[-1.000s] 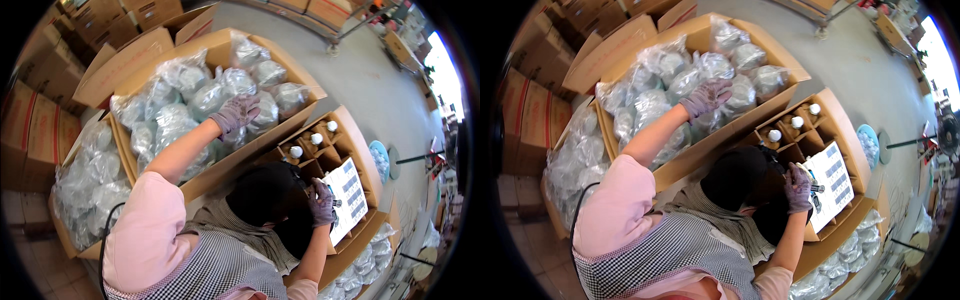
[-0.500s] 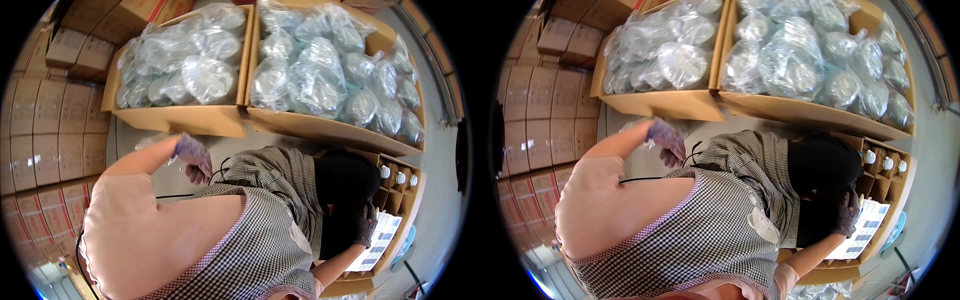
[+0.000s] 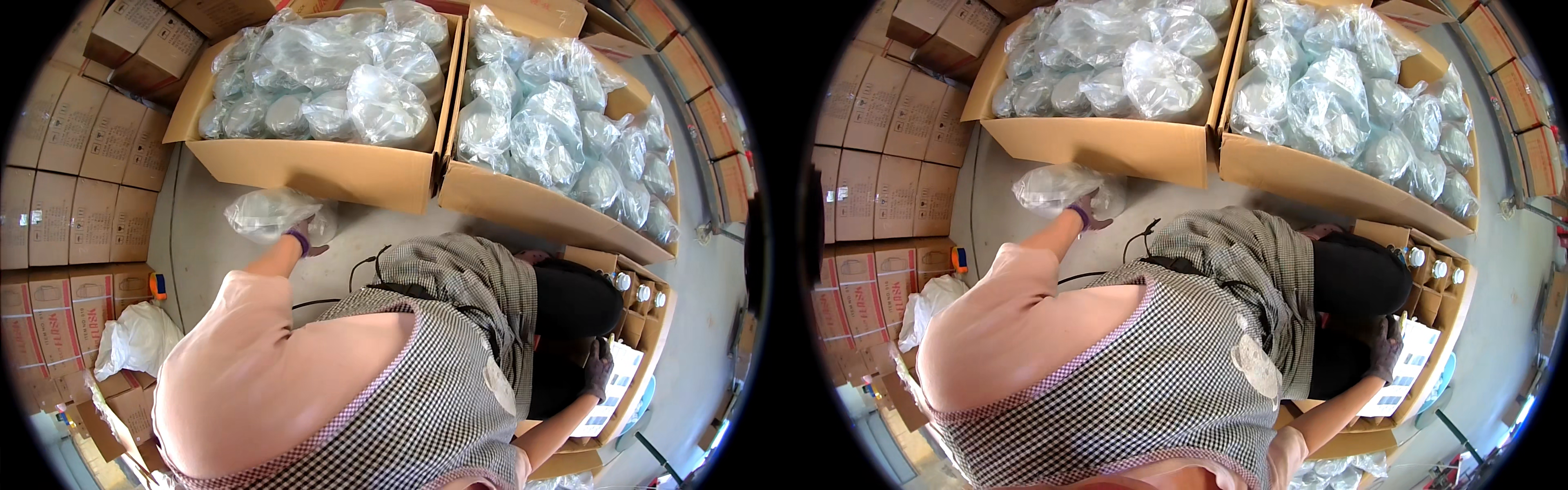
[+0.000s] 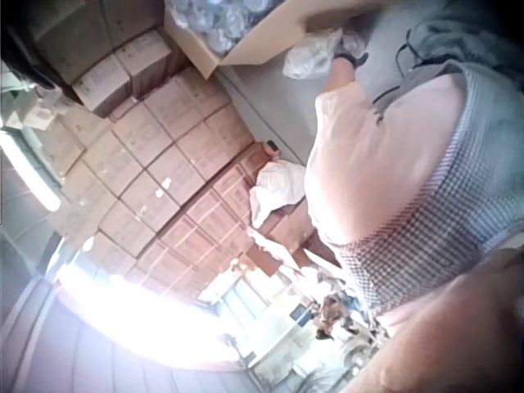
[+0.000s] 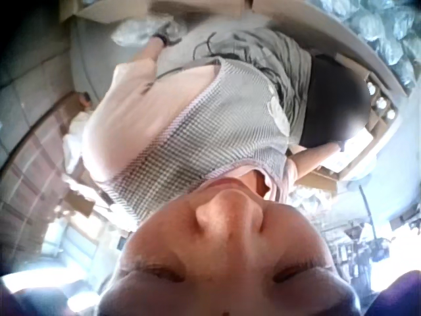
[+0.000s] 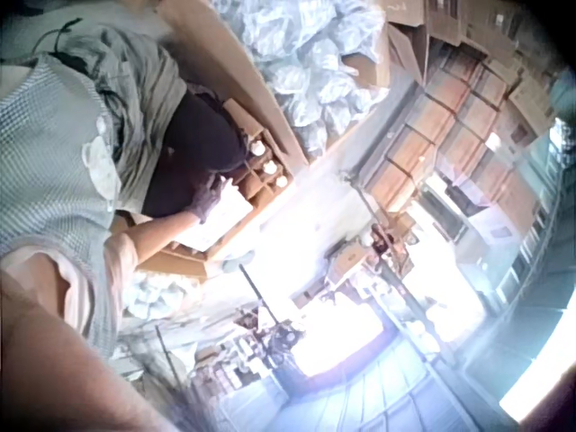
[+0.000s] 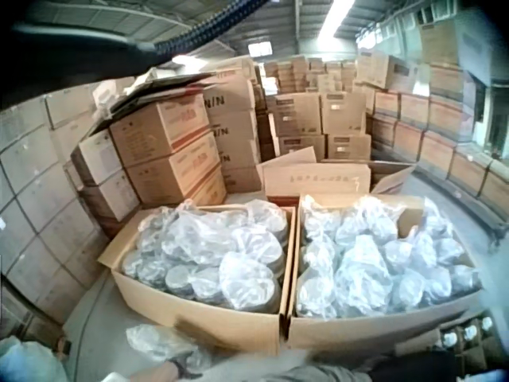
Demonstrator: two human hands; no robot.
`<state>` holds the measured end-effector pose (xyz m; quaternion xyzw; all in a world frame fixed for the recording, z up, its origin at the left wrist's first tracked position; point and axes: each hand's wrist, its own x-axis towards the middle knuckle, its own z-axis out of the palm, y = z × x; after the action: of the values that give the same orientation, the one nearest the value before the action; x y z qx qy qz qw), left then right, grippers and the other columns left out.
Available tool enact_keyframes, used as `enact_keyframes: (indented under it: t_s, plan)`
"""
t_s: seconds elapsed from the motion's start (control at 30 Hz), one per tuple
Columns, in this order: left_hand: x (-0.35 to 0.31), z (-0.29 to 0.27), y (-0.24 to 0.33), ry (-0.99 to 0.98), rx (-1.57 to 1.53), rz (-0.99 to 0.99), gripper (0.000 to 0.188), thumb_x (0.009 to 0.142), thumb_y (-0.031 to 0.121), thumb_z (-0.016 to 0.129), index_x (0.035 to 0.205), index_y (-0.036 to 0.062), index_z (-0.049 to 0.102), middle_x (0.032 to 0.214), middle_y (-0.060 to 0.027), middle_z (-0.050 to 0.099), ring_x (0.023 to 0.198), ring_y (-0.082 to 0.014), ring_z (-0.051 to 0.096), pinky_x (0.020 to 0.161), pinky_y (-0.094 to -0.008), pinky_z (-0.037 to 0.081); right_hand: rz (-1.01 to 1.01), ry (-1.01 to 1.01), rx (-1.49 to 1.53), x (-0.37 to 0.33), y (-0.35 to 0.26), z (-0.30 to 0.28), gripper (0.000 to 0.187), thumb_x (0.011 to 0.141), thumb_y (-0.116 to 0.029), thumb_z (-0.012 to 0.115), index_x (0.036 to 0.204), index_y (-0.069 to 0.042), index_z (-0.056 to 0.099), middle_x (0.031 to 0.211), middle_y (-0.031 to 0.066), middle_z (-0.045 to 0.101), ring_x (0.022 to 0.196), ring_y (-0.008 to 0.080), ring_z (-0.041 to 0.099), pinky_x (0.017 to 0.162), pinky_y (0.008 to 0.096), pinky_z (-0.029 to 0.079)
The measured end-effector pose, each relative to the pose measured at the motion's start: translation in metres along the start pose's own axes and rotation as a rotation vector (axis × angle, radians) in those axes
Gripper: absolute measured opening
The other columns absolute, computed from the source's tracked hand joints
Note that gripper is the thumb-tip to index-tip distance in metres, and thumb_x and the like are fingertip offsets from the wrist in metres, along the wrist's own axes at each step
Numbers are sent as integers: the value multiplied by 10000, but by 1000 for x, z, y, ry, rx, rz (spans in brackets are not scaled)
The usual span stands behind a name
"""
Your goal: The person assembles a beige electric kettle by inserting a metal heating element and a plastic lid into the kettle body. They then place the assembled kettle into a plastic bag and set it into a cardboard box. The person repeats this process with a second, pink kettle.
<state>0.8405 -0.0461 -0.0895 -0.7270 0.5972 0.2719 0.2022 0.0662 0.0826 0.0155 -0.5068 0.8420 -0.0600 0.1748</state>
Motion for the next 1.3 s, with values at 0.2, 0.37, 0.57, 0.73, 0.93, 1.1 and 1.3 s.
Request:
enact_keyframes:
  t_s: [0.2, 0.37, 0.57, 0.73, 0.93, 1.1, 1.3]
  plan:
    - [44, 17, -1, -171, -185, -351, 853, 857, 645, 542, 1484, 88, 391, 1531, -62, 397, 1430, -268, 325, 1182, -339, 268, -7, -3, 77, -14, -16, -15, 366, 1002, -272, 489, 1227, -21, 634, 1211, 181, 659, 1138, 353, 608, 978, 404, 461]
    - [-5, 13, -160, 175, -522, -91, 969, 653, 621, 770, 1421, 113, 467, 1450, -54, 486, 1384, -267, 384, 1182, -391, 271, 20, -23, 191, -21, -6, -10, 371, 1011, -294, 468, 1215, -36, 639, 1196, 168, 668, 1124, 345, 614, 980, 397, 455]
    - [-97, -115, -211, -92, -1089, 222, 459, 809, 247, 795, 1178, 44, 614, 1177, -128, 636, 1094, -251, 623, 994, -401, 509, 10, -4, 306, -21, 5, -5, 349, 994, -267, 533, 1204, -18, 656, 1154, 145, 690, 1055, 284, 633, 948, 368, 466]
    - [-103, -255, -136, -337, -1358, 489, 253, 916, 149, 681, 1140, 52, 615, 1064, -83, 665, 942, -214, 665, 872, -380, 568, -4, 38, 289, -23, 11, 1, 353, 1002, -266, 505, 1214, -22, 647, 1170, 161, 683, 1098, 314, 628, 965, 377, 462]
    - [-134, -384, 70, 128, -614, 879, 279, 918, 124, 680, 1181, 64, 610, 1122, -75, 659, 980, -211, 659, 859, -372, 565, 31, 129, 235, -38, -19, -14, 328, 991, -257, 525, 1202, -46, 660, 1175, 164, 679, 1106, 326, 627, 967, 387, 465]
    - [-111, -426, 267, 207, -610, 1362, 345, 939, 169, 667, 1256, 61, 586, 1171, -86, 645, 998, -190, 654, 873, -347, 571, 94, 260, 205, -47, -29, -21, 334, 974, -287, 563, 1194, -58, 666, 1149, 191, 680, 1107, 363, 623, 967, 405, 463]
    - [7, -469, 466, 668, 1, 1635, 372, 948, 74, 547, 1320, 64, 540, 1222, -90, 643, 1162, -238, 594, 1054, -337, 445, 20, 346, 321, -46, -39, -24, 222, 936, -209, 586, 1088, -69, 667, 1046, 203, 680, 1039, 391, 629, 929, 435, 480]
